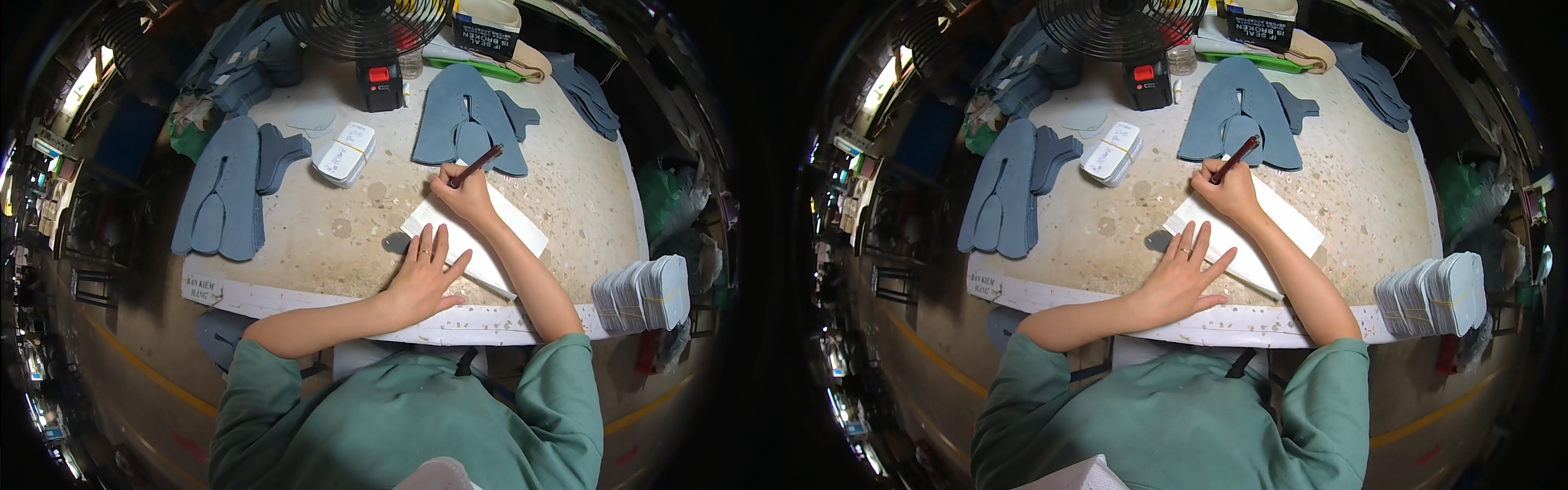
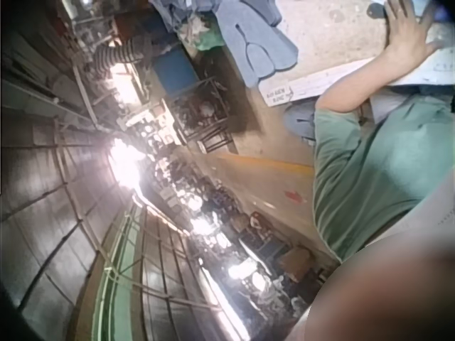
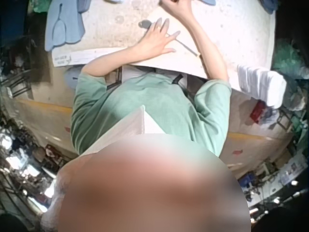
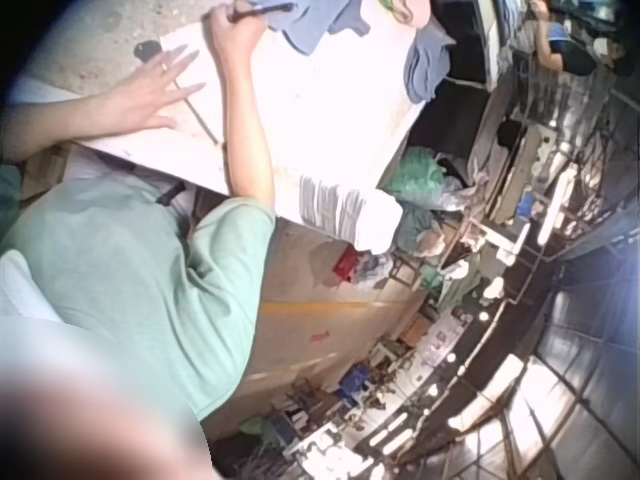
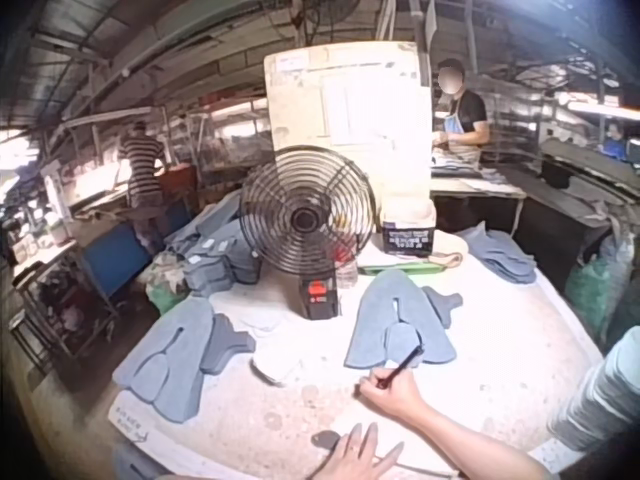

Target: The person gathers small white fabric pieces from a table, stacks them, and secures each stack with a rubber band. They repeat this process several times, then write on a notepad and place the notepad aside.

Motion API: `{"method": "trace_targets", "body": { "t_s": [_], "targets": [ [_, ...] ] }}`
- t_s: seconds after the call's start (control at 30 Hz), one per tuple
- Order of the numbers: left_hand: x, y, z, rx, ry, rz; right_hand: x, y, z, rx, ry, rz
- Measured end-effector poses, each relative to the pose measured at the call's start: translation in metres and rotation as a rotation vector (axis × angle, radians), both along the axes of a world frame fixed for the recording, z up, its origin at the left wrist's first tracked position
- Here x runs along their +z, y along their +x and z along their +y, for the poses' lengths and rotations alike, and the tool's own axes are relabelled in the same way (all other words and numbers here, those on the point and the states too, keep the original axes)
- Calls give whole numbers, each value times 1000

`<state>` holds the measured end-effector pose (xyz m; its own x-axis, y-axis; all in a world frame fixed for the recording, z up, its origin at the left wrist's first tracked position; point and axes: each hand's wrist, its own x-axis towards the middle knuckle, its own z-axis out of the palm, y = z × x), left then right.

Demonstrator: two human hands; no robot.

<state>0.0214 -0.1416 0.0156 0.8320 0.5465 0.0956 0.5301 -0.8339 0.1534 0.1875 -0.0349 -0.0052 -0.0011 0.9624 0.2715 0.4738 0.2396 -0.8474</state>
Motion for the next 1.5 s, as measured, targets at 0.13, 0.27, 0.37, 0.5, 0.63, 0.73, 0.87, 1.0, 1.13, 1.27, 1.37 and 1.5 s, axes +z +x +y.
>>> {"method": "trace_targets", "body": {
  "t_s": [0.13, 0.27, 0.37, 0.5, 0.63, 0.73, 0.87, 1.0, 1.13, 1.27, 1.37, 1.5],
  "targets": [
    [0, 0, 0, -1, -9, 5, 1, -1, -1, 5, 2, 12],
    [0, 0, 0, 1, -7, 10, 3, -2, -2, 18, 18, -42],
    [0, 0, 0, 1, 2, 18, 5, -1, -2, 15, 14, -83],
    [-1, 0, 0, 1, 4, 11, 4, -2, -2, -31, 19, -66],
    [-1, 0, 0, -1, 4, 1, 2, -3, -1, -58, 28, -30],
    [-1, 0, 0, -1, 3, 0, 2, -2, -1, -68, 45, -70],
    [-2, 0, 0, 6, 6, -3, 1, -2, -1, -73, 67, -106],
    [-2, -1, 0, 2, -1, -6, -2, 3, 2, -92, 88, -48],
    [0, -1, 0, -5, 4, 2, -1, 16, 12, -46, 58, 28],
    [-1, -1, 0, -5, 6, 8, 0, 19, 12, 14, 9, -16],
    [-2, -1, 0, -2, 9, -4, 1, 18, 9, 27, -9, -27],
    [-2, -1, 0, -1, 5, -8, 1, 16, 10, -23, 14, -32]
  ]
}}
